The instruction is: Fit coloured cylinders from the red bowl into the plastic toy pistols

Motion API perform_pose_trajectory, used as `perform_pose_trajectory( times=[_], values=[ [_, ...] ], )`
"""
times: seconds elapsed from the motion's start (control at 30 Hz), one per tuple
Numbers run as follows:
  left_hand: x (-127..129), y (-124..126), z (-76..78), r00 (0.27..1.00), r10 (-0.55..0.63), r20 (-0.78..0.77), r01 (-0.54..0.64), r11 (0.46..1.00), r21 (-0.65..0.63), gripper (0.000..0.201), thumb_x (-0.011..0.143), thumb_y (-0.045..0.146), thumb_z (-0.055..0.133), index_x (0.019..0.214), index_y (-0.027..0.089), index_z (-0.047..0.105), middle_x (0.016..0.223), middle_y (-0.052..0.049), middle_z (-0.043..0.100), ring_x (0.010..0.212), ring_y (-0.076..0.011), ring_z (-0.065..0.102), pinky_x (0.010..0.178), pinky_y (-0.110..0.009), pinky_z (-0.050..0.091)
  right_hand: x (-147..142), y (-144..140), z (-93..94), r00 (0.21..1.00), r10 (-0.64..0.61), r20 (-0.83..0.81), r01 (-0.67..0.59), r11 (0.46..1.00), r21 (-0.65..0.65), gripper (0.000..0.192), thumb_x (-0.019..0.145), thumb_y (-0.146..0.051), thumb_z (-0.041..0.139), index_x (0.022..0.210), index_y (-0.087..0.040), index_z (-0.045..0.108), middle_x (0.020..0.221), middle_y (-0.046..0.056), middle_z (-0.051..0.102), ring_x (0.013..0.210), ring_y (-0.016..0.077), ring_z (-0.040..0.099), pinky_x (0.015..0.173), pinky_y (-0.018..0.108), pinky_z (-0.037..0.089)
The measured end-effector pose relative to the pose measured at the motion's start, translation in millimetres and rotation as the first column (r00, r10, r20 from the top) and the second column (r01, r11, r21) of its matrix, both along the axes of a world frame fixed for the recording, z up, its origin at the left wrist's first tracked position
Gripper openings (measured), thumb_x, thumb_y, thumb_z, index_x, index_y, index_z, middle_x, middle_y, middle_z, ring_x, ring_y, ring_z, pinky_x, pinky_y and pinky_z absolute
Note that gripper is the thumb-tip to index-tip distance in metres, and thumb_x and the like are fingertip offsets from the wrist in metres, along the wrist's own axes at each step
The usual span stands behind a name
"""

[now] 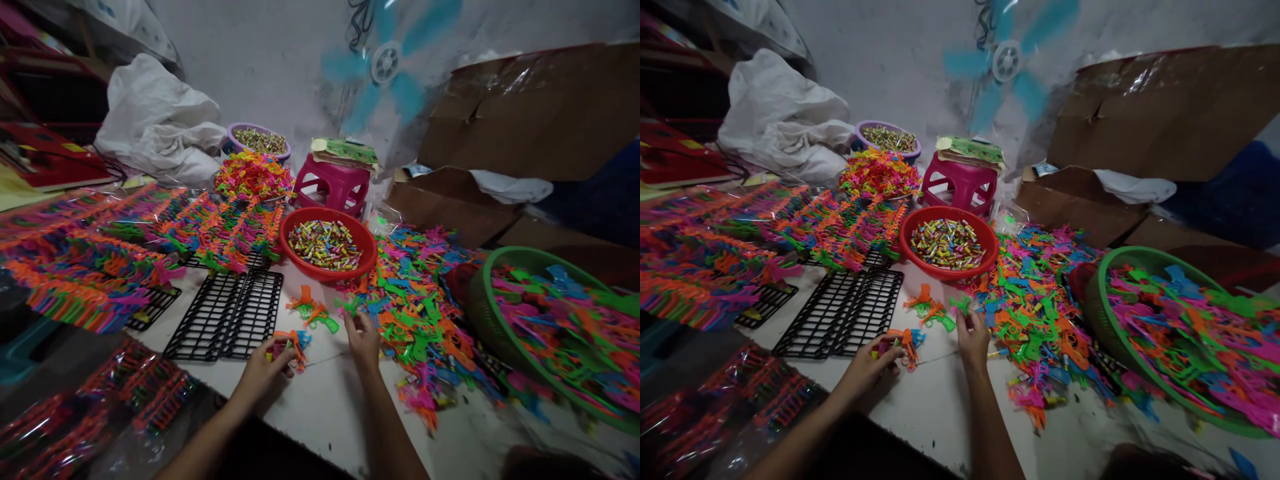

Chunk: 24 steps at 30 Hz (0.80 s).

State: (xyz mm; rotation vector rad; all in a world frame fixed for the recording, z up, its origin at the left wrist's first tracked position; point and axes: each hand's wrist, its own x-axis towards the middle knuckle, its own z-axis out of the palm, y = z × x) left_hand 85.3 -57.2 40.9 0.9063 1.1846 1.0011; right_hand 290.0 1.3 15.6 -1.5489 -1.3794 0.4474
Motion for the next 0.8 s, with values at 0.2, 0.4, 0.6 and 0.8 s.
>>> perform_pose_trajectory(
  times=[0.2,0.4,0.6,0.8],
  values=[
    [7.1,3.2,22.2,0.996,0.055,0.068,-0.060,0.995,0.077,0.039,0.067,0.039,0.062,0.095,0.014,0.054,0.055,0.002,0.061,0.053,-0.0131,0.059,0.051,-0.022,0.045,-47.8,-43.1,31.6,0.674,0.213,-0.707,-0.405,0.907,-0.112,0.022,0.071,-0.037,0.060,0.068,-0.016,0.055,0.057,-0.004,0.050,0.047,0.0077,0.042,0.046,0.021,0.035],
    [6.8,5.7,28.0,0.987,0.159,0.038,-0.161,0.986,0.044,0.035,0.059,0.036,0.069,0.082,0.015,0.052,0.046,0.007,0.053,0.035,-0.0067,0.047,0.031,-0.014,0.026,-60.8,-57.0,44.0,0.484,0.303,-0.821,-0.609,0.790,-0.068,0.024,0.076,-0.037,0.055,0.068,-0.014,0.060,0.056,0.000,0.055,0.049,0.0103,0.048,0.048,0.023,0.039],
    [0.7,3.4,28.0,0.966,0.200,0.164,-0.201,0.980,-0.014,0.030,0.062,0.034,0.067,0.078,0.016,0.049,0.044,0.008,0.050,0.032,-0.0041,0.041,0.029,-0.012,0.020,-53.0,-56.8,43.9,0.293,0.304,-0.906,-0.623,0.780,0.061,0.029,0.075,-0.040,0.052,0.083,-0.015,0.063,0.066,0.005,0.062,0.056,0.0143,0.055,0.051,0.026,0.041],
    [0.6,3.8,28.5,0.942,0.257,0.217,-0.262,0.965,-0.006,0.035,0.060,0.035,0.068,0.084,0.016,0.049,0.048,0.007,0.051,0.037,-0.0062,0.047,0.031,-0.013,0.021,-54.5,-59.5,53.8,0.628,0.293,-0.721,-0.580,0.794,-0.183,0.026,0.066,-0.037,0.066,0.080,-0.015,0.061,0.056,-0.001,0.057,0.042,0.0075,0.043,0.041,0.020,0.034]
  ],
)
